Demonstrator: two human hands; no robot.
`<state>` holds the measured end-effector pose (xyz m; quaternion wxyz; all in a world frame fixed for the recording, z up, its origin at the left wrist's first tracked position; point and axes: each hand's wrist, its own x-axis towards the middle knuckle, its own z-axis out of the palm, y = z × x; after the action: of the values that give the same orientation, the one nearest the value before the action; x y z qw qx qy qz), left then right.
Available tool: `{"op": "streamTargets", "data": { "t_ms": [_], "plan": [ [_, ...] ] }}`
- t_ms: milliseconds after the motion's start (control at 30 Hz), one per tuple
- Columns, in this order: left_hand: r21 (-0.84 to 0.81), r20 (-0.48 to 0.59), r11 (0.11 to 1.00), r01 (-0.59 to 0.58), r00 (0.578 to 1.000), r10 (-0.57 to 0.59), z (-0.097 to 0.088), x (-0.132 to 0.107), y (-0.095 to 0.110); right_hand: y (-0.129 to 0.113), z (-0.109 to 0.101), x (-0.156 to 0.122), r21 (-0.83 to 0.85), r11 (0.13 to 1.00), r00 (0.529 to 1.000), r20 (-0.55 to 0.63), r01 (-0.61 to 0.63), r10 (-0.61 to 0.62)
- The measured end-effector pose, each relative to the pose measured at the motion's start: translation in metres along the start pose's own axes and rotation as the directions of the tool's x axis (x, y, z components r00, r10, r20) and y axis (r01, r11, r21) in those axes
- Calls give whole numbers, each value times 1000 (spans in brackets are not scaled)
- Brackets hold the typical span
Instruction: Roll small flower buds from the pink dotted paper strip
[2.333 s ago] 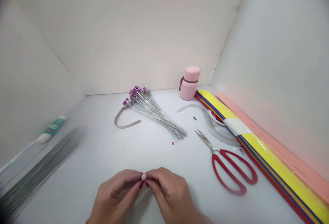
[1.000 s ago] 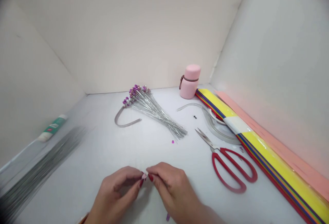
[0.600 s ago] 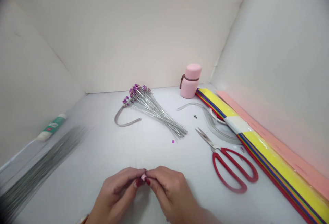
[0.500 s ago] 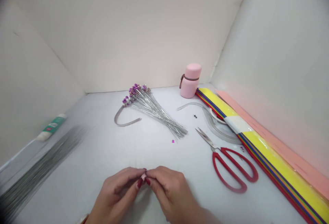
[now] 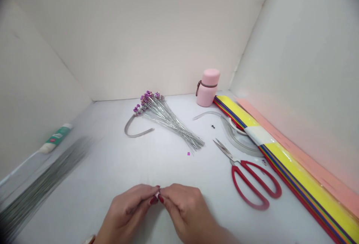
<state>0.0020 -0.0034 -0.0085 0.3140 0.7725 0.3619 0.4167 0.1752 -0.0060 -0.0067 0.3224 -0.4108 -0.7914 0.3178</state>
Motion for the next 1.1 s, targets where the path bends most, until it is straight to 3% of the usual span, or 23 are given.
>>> {"op": "streamTargets", "data": {
  "t_ms": [100,333,533,700,900,1100],
  "plan": [
    [11,-2,1000,-28,1000,28,0,0,0,0,1,-1,-35,999,999,-26,31,-32],
    [-100,38,988,114,993,-110,-1,0,-1,-4,2,0,88,991,991,-84,-98,106],
    [-114,42,983,142,989,-138,-1,1,-1,-2,4,-1,151,984,982,-146,-94,116],
    [-155,14,978,137,991,-137,-1,1,0,1,6,-4,194,973,981,-124,-123,149],
    [-240,51,945,223,975,-218,-3,5,2,0,10,-5,414,883,961,-60,-222,269],
    [-333,40,882,334,939,-341,1,3,1,-3,7,1,333,908,957,-50,-255,287]
  ]
}}
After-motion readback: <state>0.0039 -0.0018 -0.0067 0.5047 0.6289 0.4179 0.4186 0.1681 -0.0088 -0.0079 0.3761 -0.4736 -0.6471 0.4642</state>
